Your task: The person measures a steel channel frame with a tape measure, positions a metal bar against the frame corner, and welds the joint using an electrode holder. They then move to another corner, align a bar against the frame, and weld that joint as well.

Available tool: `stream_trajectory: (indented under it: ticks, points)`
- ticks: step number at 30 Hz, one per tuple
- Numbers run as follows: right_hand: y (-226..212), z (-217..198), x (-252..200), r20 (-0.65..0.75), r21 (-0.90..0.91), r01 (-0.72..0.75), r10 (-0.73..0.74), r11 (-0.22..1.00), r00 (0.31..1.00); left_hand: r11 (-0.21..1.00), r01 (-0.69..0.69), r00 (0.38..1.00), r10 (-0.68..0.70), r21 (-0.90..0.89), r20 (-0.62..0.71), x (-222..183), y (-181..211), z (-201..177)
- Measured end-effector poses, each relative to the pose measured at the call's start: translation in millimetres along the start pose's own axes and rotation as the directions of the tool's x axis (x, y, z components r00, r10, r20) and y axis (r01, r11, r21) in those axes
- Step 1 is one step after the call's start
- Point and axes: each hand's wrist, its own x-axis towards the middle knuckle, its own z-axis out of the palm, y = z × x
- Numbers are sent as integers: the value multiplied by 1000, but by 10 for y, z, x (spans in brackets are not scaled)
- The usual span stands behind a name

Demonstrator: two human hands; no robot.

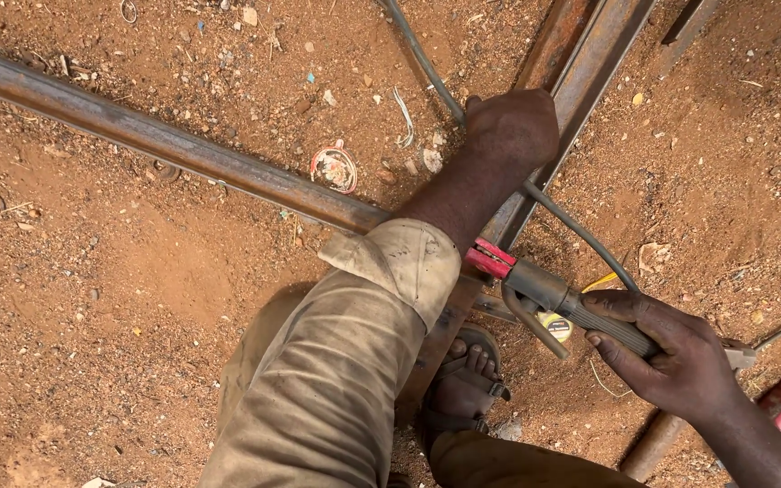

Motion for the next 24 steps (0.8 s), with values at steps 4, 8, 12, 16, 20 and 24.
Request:
stream_trajectory:
  ticks: [4, 8, 12, 16, 20, 24]
  points:
    - [-7, -115, -22, 20, -19, 38, -38, 999, 999, 1000, 11, 1000, -11, -5, 2, -15, -2, -9]
    - [-247, -273, 30, 93, -132, -357, 370, 925, 924, 1000, 6, 1000, -6, -15, 6, 9, -13, 5]
    - [-428, -335, 175, 157, -360, -414, 491, 836, 857, 999, -19, 1000, 19, -36, -10, 21, -34, 31]
    - [-850, -325, 456, 211, -743, -380, 732, 551, 648, 999, -12, 1000, 10, -49, -27, 54, -24, 42]
    - [-585, -310, 367, 212, -501, -376, 531, 780, 820, 998, -12, 1000, 11, -62, -19, 14, -22, 12]
    - [-113, -307, 182, 257, -433, -269, 404, 860, 878, 998, -27, 1000, 26, -64, -14, -17, -23, -12]
